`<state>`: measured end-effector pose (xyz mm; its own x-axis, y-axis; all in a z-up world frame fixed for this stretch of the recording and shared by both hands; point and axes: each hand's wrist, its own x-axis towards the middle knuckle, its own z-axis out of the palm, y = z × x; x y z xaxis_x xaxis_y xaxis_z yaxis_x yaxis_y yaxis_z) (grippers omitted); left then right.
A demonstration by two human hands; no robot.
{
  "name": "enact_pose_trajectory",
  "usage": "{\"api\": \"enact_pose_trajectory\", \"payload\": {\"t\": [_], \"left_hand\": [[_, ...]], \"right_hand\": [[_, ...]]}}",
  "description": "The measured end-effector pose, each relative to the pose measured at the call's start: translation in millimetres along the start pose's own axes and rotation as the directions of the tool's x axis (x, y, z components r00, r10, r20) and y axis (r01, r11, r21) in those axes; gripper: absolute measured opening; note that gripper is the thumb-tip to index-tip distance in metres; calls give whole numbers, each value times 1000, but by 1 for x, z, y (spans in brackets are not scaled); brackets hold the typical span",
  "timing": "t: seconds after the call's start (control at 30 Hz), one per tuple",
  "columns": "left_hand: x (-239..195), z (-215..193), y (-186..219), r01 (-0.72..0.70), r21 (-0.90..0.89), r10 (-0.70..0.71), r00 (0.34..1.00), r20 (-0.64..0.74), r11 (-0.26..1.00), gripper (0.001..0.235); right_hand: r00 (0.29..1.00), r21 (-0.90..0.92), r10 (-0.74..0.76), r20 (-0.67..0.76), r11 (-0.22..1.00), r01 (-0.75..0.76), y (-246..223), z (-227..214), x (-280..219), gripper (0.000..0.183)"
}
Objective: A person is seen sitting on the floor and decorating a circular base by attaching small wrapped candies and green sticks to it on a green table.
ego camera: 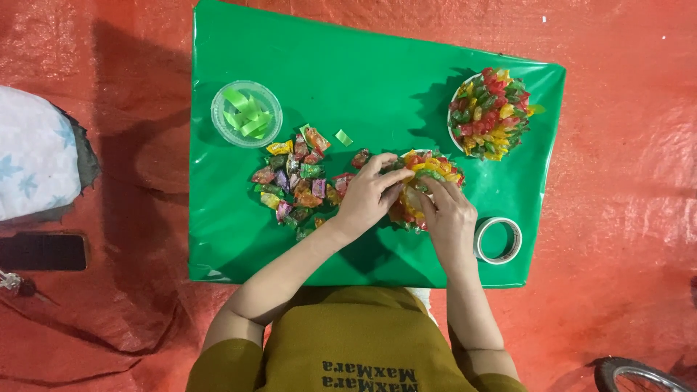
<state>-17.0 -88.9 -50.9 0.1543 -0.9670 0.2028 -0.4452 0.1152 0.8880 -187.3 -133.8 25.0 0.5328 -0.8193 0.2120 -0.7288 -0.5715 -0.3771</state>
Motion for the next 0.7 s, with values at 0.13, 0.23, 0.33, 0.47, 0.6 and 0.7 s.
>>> {"api": "enact_pose_trajectory", "payload": {"t": [0.13,0.23,0.33,0.47,0.6,0.7], "left_hand": [[-2,4,-6,-9,-1,9,1000,5,1000,27],[-2,3,-5,-1,16,1,1000,10,1000,24],[-1,4,-5,-18,33,17,1000,17,999,24],[-1,5,-5,-24,34,24,1000,6,999,24],[0,3,-6,-26,41,26,1000,10,999,24],[-2,9,-10,-12,58,11,1000,14,998,24]], "right_hand": [[999,32,-9,38,999,7,11,0,-4,14],[997,71,-19,74,997,14,11,-6,1,12],[994,70,-34,105,997,26,15,-7,5,12],[991,42,-59,120,998,54,16,-9,6,15],[995,49,-48,85,998,44,6,-19,5,29],[996,4,-47,78,999,47,9,-19,0,33]]}}
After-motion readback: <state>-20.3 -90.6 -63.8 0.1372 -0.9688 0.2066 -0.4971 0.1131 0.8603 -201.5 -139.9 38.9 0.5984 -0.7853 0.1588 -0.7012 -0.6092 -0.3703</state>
